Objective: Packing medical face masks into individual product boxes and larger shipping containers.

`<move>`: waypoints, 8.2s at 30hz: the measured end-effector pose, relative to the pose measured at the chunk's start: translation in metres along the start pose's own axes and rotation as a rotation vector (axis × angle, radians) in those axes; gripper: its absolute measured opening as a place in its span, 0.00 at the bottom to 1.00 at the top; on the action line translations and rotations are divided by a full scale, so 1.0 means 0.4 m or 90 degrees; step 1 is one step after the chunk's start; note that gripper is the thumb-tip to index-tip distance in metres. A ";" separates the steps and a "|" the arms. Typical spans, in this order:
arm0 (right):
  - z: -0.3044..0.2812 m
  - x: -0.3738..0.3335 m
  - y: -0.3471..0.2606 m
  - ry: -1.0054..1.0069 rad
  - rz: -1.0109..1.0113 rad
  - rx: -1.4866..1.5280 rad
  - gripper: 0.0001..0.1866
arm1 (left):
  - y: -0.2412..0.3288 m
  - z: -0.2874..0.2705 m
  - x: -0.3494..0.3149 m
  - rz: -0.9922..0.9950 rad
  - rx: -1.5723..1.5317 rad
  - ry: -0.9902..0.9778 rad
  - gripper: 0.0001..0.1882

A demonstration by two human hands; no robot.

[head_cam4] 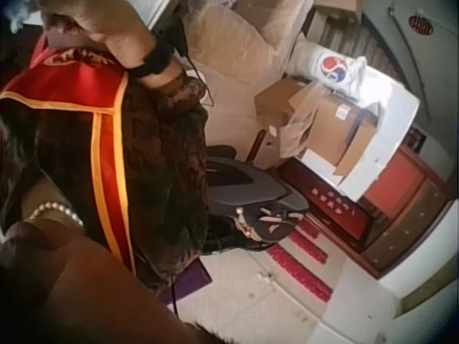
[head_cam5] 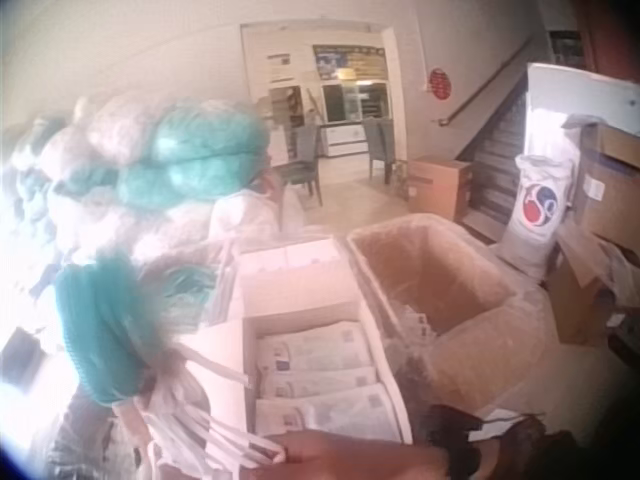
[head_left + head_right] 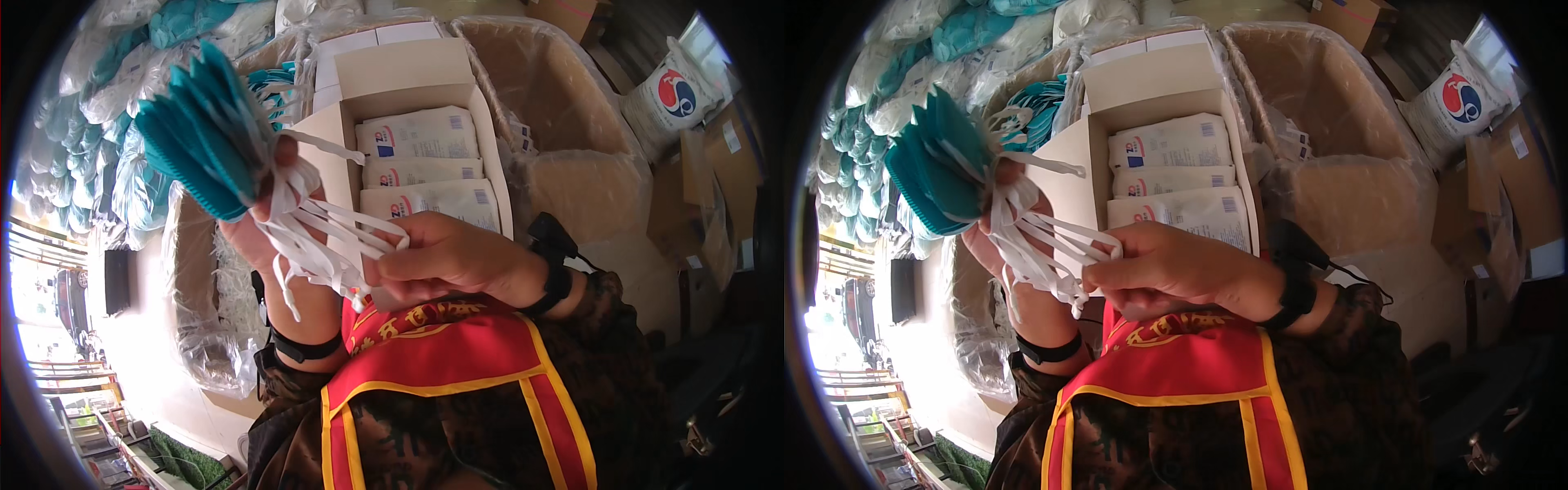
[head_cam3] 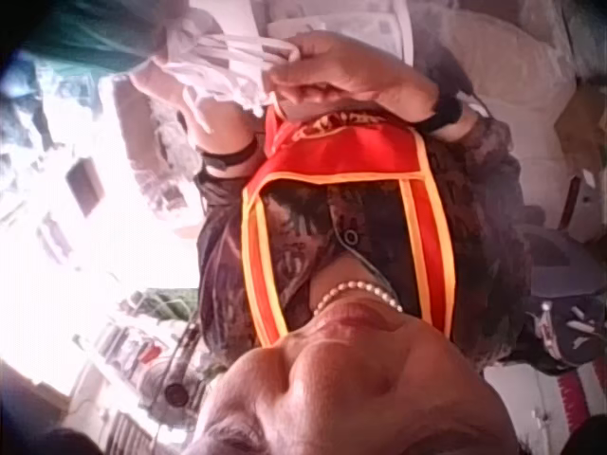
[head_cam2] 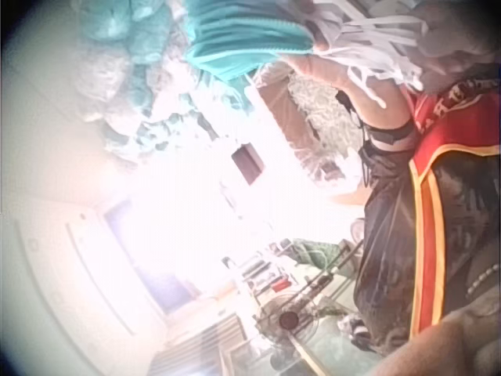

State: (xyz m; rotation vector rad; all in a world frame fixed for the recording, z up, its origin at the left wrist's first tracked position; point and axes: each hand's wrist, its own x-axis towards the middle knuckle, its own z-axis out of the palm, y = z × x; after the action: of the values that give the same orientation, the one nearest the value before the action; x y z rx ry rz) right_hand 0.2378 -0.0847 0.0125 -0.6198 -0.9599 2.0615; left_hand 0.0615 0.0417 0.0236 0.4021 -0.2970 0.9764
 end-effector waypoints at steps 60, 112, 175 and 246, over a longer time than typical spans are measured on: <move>-0.015 0.030 -0.011 0.021 -0.078 -0.434 0.09 | 0.000 -0.008 0.003 -0.015 0.008 -0.049 0.24; -0.009 0.068 0.063 0.091 -0.227 -0.330 0.13 | -0.056 0.032 -0.003 0.217 0.345 0.080 0.24; 0.033 -0.185 -0.183 -0.056 0.059 -0.689 0.15 | 0.048 0.251 -0.084 -0.477 1.349 -0.534 0.20; -0.066 -0.104 -0.138 0.150 0.009 -0.169 0.17 | 0.101 0.055 -0.221 0.045 1.536 -0.389 0.20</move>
State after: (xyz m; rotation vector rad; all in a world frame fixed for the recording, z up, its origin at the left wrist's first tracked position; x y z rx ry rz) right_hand 0.3043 -0.0836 0.0450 -0.9866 -1.0976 1.8362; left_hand -0.0209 -0.0135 0.0142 2.8851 0.5392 0.7801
